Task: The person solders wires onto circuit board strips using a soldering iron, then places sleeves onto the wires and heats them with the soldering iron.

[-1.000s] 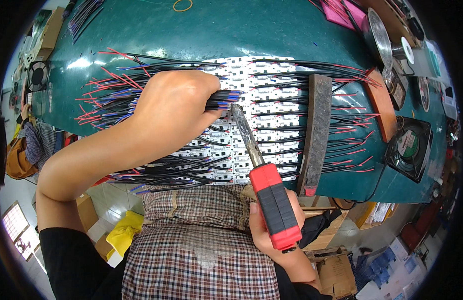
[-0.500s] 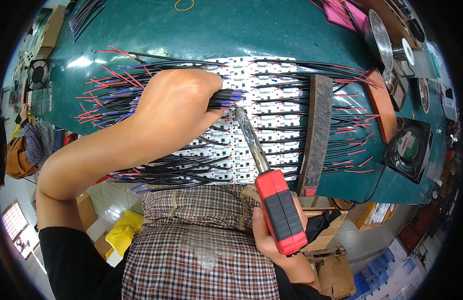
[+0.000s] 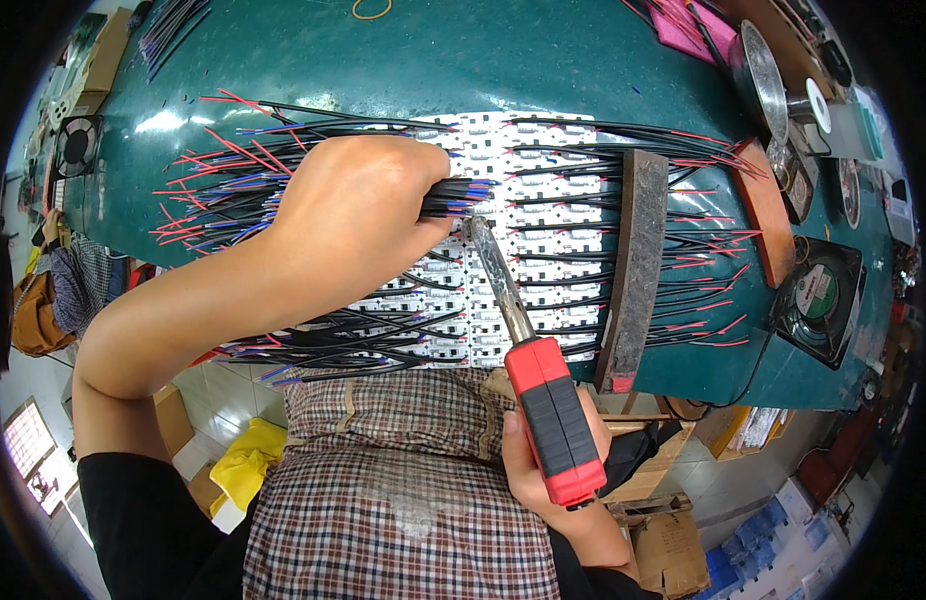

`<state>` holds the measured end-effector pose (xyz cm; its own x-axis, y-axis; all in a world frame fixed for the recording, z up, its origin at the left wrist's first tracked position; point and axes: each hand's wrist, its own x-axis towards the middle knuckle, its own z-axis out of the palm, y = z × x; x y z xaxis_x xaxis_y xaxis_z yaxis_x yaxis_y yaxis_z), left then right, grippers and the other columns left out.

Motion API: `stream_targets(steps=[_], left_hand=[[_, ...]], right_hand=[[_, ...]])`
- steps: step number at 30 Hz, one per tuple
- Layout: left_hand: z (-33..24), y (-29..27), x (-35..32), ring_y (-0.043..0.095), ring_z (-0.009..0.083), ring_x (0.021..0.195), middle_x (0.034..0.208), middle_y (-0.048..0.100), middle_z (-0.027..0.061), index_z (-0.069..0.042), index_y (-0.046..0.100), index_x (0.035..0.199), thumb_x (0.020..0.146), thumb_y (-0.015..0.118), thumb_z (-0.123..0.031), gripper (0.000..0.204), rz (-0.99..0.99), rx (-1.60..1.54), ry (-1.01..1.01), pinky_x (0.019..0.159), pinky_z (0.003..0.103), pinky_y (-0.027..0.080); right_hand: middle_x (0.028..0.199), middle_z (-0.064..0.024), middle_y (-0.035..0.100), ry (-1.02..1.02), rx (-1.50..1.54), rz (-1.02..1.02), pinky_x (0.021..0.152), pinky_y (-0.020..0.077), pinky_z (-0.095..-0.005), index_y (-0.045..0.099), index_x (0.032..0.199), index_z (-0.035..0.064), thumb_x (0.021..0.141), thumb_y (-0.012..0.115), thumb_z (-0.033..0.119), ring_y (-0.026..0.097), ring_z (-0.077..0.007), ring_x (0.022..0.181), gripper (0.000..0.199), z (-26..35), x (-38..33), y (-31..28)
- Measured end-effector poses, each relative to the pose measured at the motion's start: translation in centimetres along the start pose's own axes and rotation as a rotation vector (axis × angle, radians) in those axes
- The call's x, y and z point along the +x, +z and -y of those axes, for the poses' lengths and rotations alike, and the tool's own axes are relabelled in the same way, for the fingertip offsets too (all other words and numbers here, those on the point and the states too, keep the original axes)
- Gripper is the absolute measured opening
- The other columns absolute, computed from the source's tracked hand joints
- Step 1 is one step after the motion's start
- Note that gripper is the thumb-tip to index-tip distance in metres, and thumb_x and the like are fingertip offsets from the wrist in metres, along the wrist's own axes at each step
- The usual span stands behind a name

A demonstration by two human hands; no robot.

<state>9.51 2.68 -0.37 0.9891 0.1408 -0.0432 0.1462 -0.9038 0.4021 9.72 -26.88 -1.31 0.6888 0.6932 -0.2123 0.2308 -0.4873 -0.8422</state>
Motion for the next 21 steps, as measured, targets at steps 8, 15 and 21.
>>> stream_targets(steps=[8,15,21], left_hand=[[0.0,0.2,0.0,0.071,0.0391,0.078,0.081,0.071,0.0213,0.002,0.07,0.078,0.076,0.07,-0.011,0.013,0.017,0.002,-0.015,0.072,0.049,0.058],[0.0,0.2,0.1,0.071,0.0392,0.079,0.081,0.07,0.022,0.003,0.069,0.077,0.077,0.069,-0.013,0.015,0.013,0.014,-0.008,0.072,0.049,0.058],[-0.4,-0.6,0.1,0.067,0.0417,0.084,0.089,0.068,0.0213,0.001,0.064,0.098,0.084,0.073,-0.02,0.027,0.003,-0.125,-0.082,0.076,0.049,0.053]], right_hand=[[0.087,-0.0123,0.062,0.134,0.054,-0.032,0.064,0.0502,-0.0363,0.066,0.1,-0.001,0.086,0.072,0.006,0.063,-0.0273,0.07,0.017,-0.1,-0.6,-0.1],[0.089,-0.0105,0.066,0.218,0.138,-0.004,0.072,0.0532,-0.0349,0.065,0.106,-0.001,0.091,0.071,0.008,0.067,-0.0226,0.08,0.018,0.0,-1.7,-0.9],[0.095,-0.0063,0.063,0.219,0.254,-0.027,0.078,0.0509,-0.0311,0.062,0.112,0.0013,0.096,0.067,0.007,0.062,-0.0165,0.087,0.018,-0.1,-1.9,-1.1]])
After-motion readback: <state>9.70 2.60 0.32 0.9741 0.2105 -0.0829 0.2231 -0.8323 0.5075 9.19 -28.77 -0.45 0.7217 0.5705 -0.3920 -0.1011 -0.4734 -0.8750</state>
